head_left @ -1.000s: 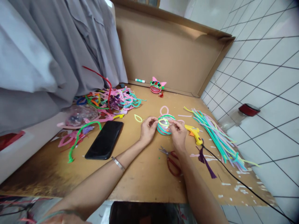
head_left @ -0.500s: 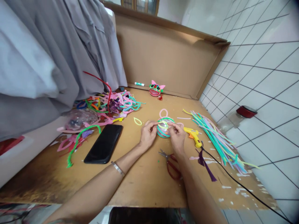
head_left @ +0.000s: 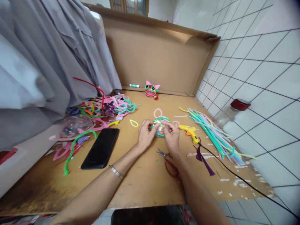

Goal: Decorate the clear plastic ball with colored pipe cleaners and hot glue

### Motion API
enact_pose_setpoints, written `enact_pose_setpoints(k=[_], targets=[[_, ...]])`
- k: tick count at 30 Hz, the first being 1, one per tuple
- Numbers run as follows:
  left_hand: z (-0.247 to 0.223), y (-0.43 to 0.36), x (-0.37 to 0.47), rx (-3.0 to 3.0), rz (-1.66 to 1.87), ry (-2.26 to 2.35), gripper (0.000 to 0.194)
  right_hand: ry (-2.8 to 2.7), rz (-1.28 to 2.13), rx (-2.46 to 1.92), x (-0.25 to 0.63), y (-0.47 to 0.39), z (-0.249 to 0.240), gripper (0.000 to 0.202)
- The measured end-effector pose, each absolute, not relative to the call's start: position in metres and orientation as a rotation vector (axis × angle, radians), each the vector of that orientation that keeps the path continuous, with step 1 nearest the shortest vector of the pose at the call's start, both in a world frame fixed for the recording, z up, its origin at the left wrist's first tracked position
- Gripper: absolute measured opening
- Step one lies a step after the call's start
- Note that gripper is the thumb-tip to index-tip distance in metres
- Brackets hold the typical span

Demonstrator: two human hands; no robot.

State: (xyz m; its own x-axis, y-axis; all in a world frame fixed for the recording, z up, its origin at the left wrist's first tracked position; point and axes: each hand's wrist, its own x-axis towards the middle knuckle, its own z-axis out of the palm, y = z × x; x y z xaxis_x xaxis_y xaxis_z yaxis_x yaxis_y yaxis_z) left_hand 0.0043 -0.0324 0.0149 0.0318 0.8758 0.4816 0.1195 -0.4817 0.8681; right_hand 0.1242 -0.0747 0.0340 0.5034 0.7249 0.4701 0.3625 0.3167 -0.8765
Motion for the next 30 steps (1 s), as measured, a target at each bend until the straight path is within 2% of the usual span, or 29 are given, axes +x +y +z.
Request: enact_pose_setpoints(k=[6, 13, 20, 30], targets=[[0.013, -0.033, 0.008, 1.640, 1.506, 1.035, 0.030, -1.052, 0.351, -1.300, 0.127, -0.074, 0.034, 0.023], [0.012, -0.035, 0.016, 1.506, 1.478, 1.003, 0.036, -0.941, 0.401, -1.267, 0.125, -0.071, 0.032, 0.041], [0.016, -0.040, 0.029, 1.298, 1.449, 1.063, 0.050, -0.949, 0.381, -1.250, 0.125, -0.070, 0.031, 0.036], [0.024, -0.041, 0.032, 1.222, 1.450, 1.197, 0.048, -0.973, 0.316, -1.278, 0.122, -0.072, 0.031, 0.034]])
